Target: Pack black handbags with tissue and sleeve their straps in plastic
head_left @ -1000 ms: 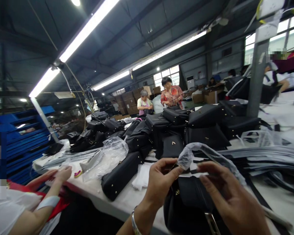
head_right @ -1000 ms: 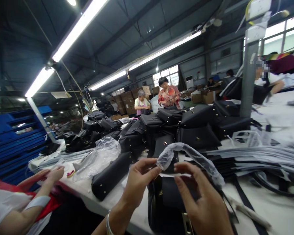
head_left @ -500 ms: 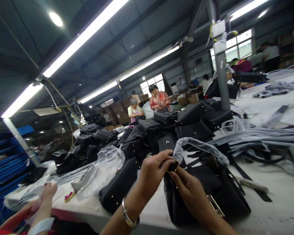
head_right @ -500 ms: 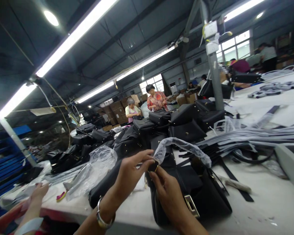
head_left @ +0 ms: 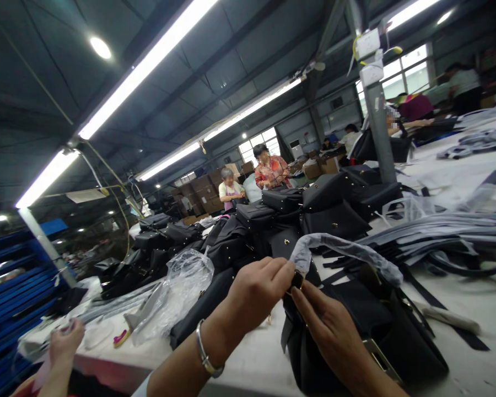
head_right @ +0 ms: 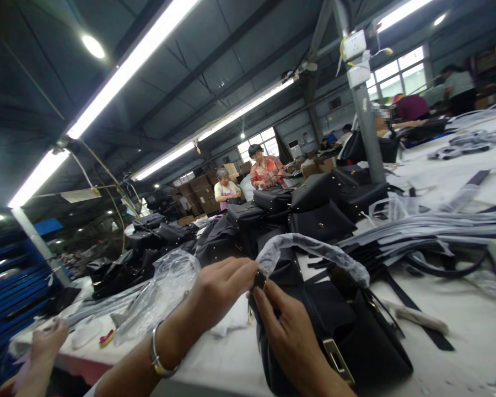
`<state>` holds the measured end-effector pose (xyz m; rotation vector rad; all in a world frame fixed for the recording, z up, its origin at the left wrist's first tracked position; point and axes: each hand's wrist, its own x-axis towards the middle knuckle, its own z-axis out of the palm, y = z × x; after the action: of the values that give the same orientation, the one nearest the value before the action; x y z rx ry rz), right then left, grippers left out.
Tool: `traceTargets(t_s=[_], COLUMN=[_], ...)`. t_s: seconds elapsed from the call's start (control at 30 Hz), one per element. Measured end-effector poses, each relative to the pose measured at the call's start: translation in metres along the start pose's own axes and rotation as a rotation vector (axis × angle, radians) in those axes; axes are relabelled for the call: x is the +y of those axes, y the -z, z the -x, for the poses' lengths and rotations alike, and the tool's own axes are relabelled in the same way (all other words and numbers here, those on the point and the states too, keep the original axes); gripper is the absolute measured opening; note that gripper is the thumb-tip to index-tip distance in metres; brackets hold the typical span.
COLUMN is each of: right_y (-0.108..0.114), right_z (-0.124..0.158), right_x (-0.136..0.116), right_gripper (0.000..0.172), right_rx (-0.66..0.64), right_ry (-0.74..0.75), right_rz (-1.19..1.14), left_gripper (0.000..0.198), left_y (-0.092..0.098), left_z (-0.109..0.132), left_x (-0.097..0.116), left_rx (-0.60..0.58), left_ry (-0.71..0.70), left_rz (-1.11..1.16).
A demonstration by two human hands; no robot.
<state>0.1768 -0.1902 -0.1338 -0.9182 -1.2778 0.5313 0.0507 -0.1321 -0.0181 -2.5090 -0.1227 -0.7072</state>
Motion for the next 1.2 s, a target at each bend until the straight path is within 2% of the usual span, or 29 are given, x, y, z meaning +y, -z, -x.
traceTargets(t_s=[0.17,0.27,0.37,0.47,0.53,0.63,0.73,0.83,0.97,1.07,1.2], right_y=[0.002,0.003,0.004,0.009,0.011,0.012,0.011,0.010,0.010,0.010,0.011], right_z=[-0.001,-0.003,-0.004,-0.006,-0.006,-0.005,-0.004,-0.005,-0.005,-0.004,-0.005], right_x=[-0.004,-0.007,-0.006,-0.002,-0.001,-0.004,-0.008,-0.010,-0.011,-0.013,-0.015], right_gripper=[0.042,0.042,0.045,0.048,0.046,0.040,0.037,0.038,0.036,0.037,0.040], right_rx=[-0.014,-0.017,0.008,0.073,0.079,0.033,0.030,0.044,0.033,0.020,-0.025], right_ry=[-0.006,-0.014,-0.055,-0.136,-0.137,-0.094,-0.058,-0.053,-0.055,-0.063,-0.109], right_rz=[-0.029,-0.030,-0.025,-0.019,-0.006,-0.004,0.022,0.083,0.114,0.097,0.050], left_gripper=[0.012,0.015,0.024,0.024,0.019,0.014,0.021,0.020,0.017,0.016,0.021], left_y=[-0.019,-0.025,-0.029,-0.035,-0.037,-0.036,-0.030,-0.020,-0.007,-0.005,-0.015], left_z=[0.009,0.013,0.022,0.029,0.029,0.020,0.008,0.000,-0.006,-0.005,0.006], left_x=[-0.001,-0.002,-0.002,0.001,0.003,0.006,0.007,0.006,0.003,0.000,-0.003], left_rx=[0.249,0.315,0.308,0.234,0.217,0.287,0.287,0.183,0.072,0.100,0.163], left_ry=[0.166,0.135,-0.016,-0.055,0.007,0.168,0.226,0.132,-0.094,-0.209,-0.206], left_rz=[0.198,0.228,0.161,0.123,0.150,0.241,0.264,0.179,-0.060,-0.147,-0.133])
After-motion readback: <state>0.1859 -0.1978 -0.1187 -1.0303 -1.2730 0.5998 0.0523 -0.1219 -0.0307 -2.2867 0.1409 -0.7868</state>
